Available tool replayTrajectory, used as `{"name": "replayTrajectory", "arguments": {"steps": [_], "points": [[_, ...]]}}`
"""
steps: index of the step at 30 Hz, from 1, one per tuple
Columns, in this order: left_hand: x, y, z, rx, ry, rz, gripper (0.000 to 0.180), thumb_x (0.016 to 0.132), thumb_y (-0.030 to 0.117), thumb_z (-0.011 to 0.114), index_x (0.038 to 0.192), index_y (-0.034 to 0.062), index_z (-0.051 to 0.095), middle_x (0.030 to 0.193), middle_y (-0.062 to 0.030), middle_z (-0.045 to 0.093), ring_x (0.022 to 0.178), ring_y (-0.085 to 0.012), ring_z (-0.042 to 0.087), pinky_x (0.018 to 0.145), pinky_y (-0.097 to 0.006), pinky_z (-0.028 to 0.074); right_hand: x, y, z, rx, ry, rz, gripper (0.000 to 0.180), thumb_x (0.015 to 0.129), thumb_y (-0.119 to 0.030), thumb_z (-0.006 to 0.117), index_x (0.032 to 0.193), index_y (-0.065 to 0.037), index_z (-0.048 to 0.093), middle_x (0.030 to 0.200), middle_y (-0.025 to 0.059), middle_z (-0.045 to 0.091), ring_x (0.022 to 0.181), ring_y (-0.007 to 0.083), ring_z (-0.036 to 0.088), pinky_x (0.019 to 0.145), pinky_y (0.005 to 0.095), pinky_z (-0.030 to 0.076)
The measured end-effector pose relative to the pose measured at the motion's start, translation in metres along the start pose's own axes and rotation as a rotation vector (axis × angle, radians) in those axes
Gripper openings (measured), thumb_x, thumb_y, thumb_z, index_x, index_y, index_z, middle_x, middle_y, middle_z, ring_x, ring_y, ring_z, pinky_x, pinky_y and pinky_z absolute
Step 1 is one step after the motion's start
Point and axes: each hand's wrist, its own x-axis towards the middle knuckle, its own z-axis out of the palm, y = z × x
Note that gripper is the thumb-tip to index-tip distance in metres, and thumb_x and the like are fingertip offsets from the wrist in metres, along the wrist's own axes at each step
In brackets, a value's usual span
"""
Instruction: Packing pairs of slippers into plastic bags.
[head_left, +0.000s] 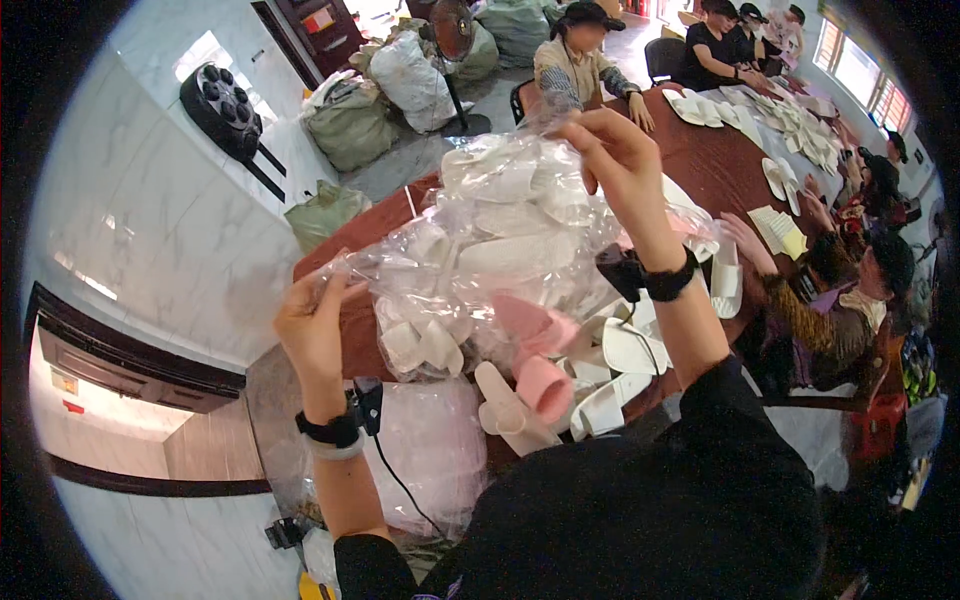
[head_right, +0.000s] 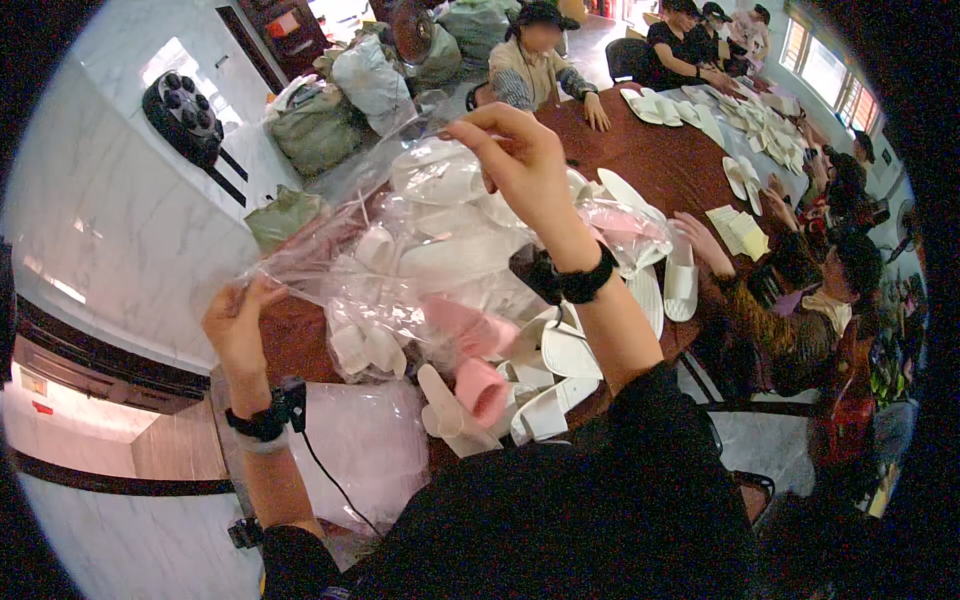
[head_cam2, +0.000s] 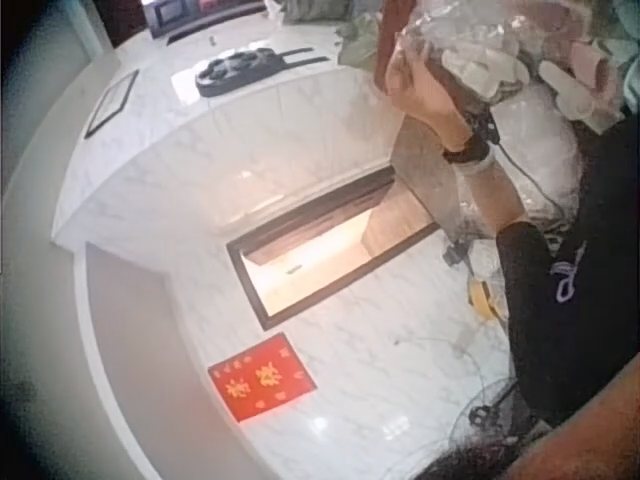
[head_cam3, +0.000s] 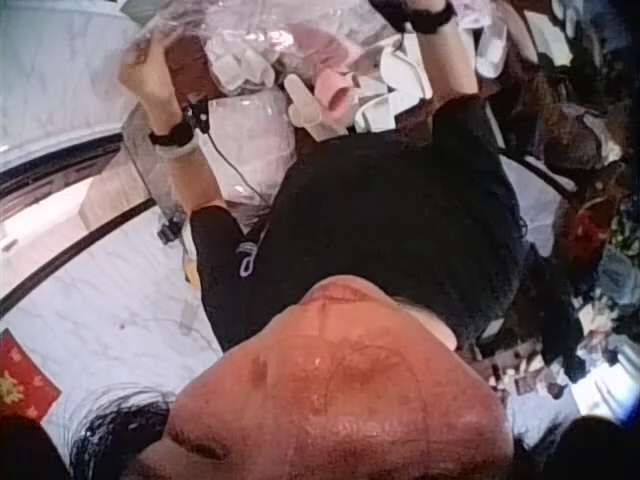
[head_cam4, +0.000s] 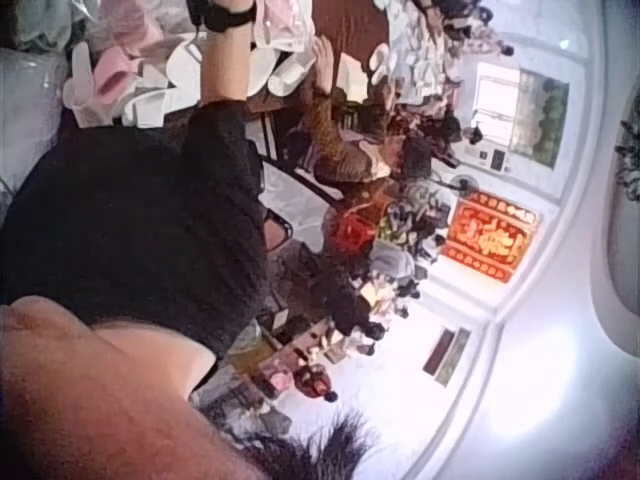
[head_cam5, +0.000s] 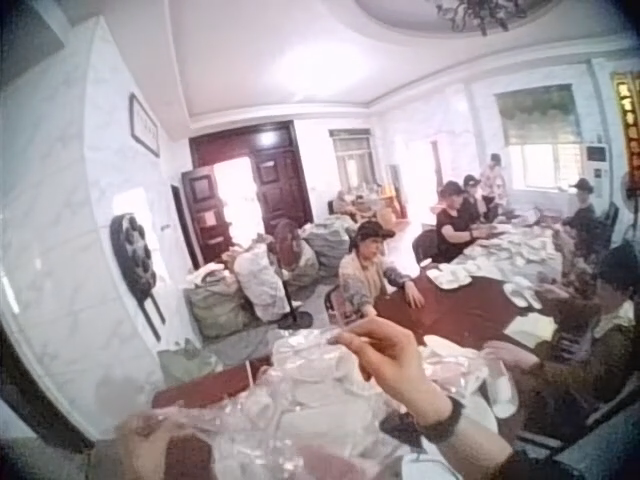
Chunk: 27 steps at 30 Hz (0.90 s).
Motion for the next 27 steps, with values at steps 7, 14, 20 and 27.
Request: {"name": "replayTrajectory", "arguments": {"steps": [7, 14, 20, 27], "points": [[-0.026, 0.001, -0.024, -0.273, 0.265, -0.316, 0.016, 0.089, 0.013, 0.057, 0.088, -0.0021, 0.061, 0.067, -0.006, 0.06, 0.038, -0.0073, 0.041, 0.04, -0.02, 0.031, -0.036, -0.02, 0.013, -0.07, -0.156, -0.091, 0.03, 0.083, -0.009, 0.062, 0.112, -0.003, 0.058, 0.102, 0.0072, 0.065, 0.07, 0.0106, 0.061, 0.065, 0.0231, 0.047], [-0.119, -0.12, -0.157, -0.396, 0.692, -0.561, 0.023, 0.092, 0.023, 0.053, 0.085, 0.0015, 0.057, 0.066, -0.003, 0.054, 0.035, -0.0055, 0.026, 0.038, -0.023, 0.022, -0.131, 0.069, 0.039, -0.172, -0.501, 0.178, 0.067, 0.074, -0.01, 0.071, 0.132, -0.007, 0.038, 0.128, 0.0124, 0.045, 0.104, 0.0225, 0.055, 0.08, 0.0309, 0.047], [-0.239, -0.187, -0.195, -0.161, 0.733, -0.895, 0.026, 0.09, 0.026, 0.055, 0.088, 0.0001, 0.055, 0.072, -0.0079, 0.062, 0.038, -0.0094, 0.035, 0.04, -0.023, 0.028, -0.193, 0.087, 0.081, -0.229, -0.744, 0.189, 0.067, 0.072, -0.014, 0.072, 0.131, -0.009, 0.04, 0.13, 0.0146, 0.042, 0.113, 0.0289, 0.05, 0.092, 0.0376, 0.043], [-0.334, -0.263, -0.229, 0.691, 0.548, -0.682, 0.032, 0.091, 0.029, 0.052, 0.088, -0.0031, 0.057, 0.056, -0.0083, 0.063, 0.047, -0.0186, 0.054, 0.053, -0.032, 0.041, -0.232, 0.092, 0.149, -0.174, -1.004, 0.099, 0.052, 0.077, -0.017, 0.068, 0.123, -0.009, 0.047, 0.13, 0.0152, 0.044, 0.116, 0.0357, 0.046, 0.094, 0.04, 0.041]]}}
